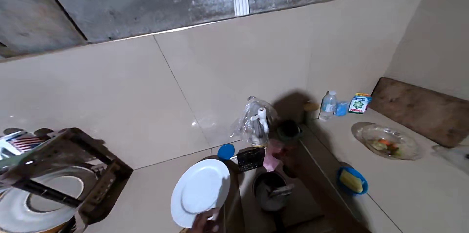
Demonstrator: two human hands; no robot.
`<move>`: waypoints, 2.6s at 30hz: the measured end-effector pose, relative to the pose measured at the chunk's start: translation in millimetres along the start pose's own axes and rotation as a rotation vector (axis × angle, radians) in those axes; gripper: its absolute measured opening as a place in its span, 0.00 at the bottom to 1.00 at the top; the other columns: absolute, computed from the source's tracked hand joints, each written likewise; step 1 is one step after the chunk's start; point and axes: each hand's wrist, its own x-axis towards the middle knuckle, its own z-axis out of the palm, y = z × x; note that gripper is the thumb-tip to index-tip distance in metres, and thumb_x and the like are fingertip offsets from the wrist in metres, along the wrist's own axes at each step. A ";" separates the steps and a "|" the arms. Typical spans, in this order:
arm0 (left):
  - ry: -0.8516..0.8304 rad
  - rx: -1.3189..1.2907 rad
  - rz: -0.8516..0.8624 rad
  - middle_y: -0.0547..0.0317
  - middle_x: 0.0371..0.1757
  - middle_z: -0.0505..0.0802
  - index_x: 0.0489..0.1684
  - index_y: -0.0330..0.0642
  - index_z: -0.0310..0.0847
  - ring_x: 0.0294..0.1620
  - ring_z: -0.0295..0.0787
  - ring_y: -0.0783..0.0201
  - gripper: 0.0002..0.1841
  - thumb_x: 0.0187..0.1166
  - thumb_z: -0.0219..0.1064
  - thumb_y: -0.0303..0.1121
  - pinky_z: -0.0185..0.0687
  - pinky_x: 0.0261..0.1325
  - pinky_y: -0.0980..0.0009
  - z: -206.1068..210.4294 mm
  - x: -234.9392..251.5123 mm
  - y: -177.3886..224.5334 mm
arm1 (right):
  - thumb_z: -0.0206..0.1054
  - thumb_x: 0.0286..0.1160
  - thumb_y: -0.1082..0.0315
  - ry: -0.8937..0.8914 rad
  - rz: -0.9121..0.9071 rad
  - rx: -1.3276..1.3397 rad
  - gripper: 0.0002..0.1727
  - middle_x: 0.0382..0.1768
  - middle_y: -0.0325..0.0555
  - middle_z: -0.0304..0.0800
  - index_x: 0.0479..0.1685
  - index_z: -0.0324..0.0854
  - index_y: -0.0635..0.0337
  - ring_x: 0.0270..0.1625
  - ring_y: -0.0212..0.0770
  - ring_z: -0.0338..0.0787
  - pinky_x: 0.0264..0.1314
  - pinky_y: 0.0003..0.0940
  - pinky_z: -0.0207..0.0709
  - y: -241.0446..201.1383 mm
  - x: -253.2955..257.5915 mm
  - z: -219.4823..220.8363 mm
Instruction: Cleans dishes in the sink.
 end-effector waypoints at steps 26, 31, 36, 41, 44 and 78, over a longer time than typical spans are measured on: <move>-0.029 -0.308 -0.194 0.25 0.78 0.74 0.92 0.31 0.44 0.75 0.79 0.39 0.58 0.59 0.84 0.34 0.79 0.73 0.50 159.1 127.9 30.3 | 0.77 0.72 0.55 -0.234 -0.177 0.086 0.25 0.54 0.62 0.90 0.54 0.86 0.71 0.59 0.52 0.89 0.70 0.48 0.79 23.1 24.3 15.3; 0.057 -0.214 0.033 0.41 0.74 0.84 0.87 0.34 0.62 0.72 0.84 0.57 0.50 0.62 0.84 0.44 0.79 0.77 0.59 131.2 135.2 26.1 | 0.65 0.86 0.59 -0.332 -0.006 0.691 0.24 0.59 0.58 0.88 0.70 0.75 0.69 0.53 0.47 0.94 0.55 0.43 0.92 26.9 6.1 39.0; -0.276 0.640 -0.009 0.43 0.71 0.86 0.92 0.64 0.57 0.68 0.85 0.40 0.49 0.65 0.79 0.51 0.80 0.66 0.40 78.5 143.1 122.3 | 0.45 0.96 0.51 -0.296 0.124 0.668 0.27 0.59 0.55 0.88 0.73 0.77 0.63 0.58 0.44 0.90 0.61 0.43 0.86 52.8 19.1 53.3; -0.401 0.686 -0.093 0.37 0.75 0.80 0.78 0.43 0.73 0.74 0.79 0.37 0.39 0.65 0.80 0.47 0.78 0.71 0.41 68.4 149.4 134.9 | 0.57 0.89 0.64 -0.367 0.100 0.545 0.15 0.47 0.49 0.91 0.61 0.83 0.63 0.46 0.38 0.92 0.52 0.39 0.87 47.5 16.9 53.4; -0.308 0.257 -0.153 0.33 0.76 0.78 0.73 0.35 0.78 0.72 0.80 0.41 0.36 0.68 0.79 0.48 0.78 0.73 0.47 61.3 159.3 77.6 | 0.59 0.89 0.64 -0.360 0.145 0.493 0.18 0.56 0.56 0.89 0.69 0.79 0.64 0.51 0.46 0.92 0.53 0.44 0.87 45.5 27.7 42.7; -0.182 -1.029 -0.467 0.47 0.50 0.92 0.72 0.36 0.70 0.49 0.92 0.56 0.36 0.93 0.28 0.57 0.89 0.54 0.57 147.9 182.7 41.9 | 0.62 0.85 0.67 -0.299 -0.188 -0.046 0.18 0.56 0.63 0.88 0.65 0.81 0.72 0.51 0.50 0.90 0.59 0.44 0.82 2.0 75.9 -2.8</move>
